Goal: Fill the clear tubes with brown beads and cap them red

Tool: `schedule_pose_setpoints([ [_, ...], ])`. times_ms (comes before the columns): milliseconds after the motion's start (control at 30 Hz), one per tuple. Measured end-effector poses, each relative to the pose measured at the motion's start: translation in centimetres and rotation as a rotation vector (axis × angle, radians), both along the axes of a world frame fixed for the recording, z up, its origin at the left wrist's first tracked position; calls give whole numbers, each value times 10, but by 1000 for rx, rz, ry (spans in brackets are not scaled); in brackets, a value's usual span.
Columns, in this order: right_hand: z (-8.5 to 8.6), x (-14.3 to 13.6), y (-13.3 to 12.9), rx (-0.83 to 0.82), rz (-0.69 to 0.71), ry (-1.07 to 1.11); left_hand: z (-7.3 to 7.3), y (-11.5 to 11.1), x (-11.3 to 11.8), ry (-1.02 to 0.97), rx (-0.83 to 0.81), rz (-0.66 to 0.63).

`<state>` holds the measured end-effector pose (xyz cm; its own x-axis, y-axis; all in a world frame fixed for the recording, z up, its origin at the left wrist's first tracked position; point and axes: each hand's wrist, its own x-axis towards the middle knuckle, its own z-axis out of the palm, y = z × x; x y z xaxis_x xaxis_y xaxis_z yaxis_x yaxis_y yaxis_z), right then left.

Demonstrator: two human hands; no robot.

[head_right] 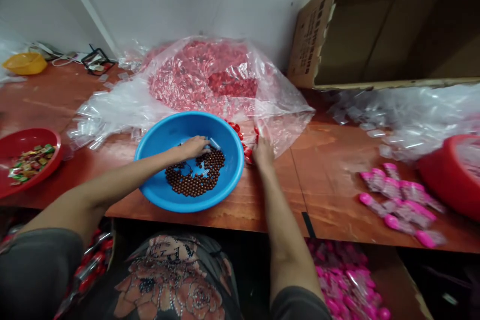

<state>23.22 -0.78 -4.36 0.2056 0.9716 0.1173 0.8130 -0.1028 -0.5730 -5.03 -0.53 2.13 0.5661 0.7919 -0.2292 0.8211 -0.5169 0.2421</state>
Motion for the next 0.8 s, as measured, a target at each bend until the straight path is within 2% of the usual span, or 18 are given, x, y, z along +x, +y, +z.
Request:
schedule_pose_setpoints([
  [100,-3,7,4,-60,-35,-103,-12,5,4,0,-42,15],
  [233,-4,5,2,-113,-72,-192,-14,8,-7,6,-130,9],
  [400,-4,0,-6,-92,-56,-325,-2,6,-48,74,-268,11],
  [500,-5,1,-6,-41,-19,-380,6,3,-76,106,-344,53],
  [567,-4,2,-3,-64,-10,-380,9,2,-87,81,-418,86],
  [667,0,1,1,-114,-16,-331,6,0,-84,11,-491,101],
  [800,3,-1,-1,-121,-33,-269,-5,-4,-46,-60,-523,60],
])
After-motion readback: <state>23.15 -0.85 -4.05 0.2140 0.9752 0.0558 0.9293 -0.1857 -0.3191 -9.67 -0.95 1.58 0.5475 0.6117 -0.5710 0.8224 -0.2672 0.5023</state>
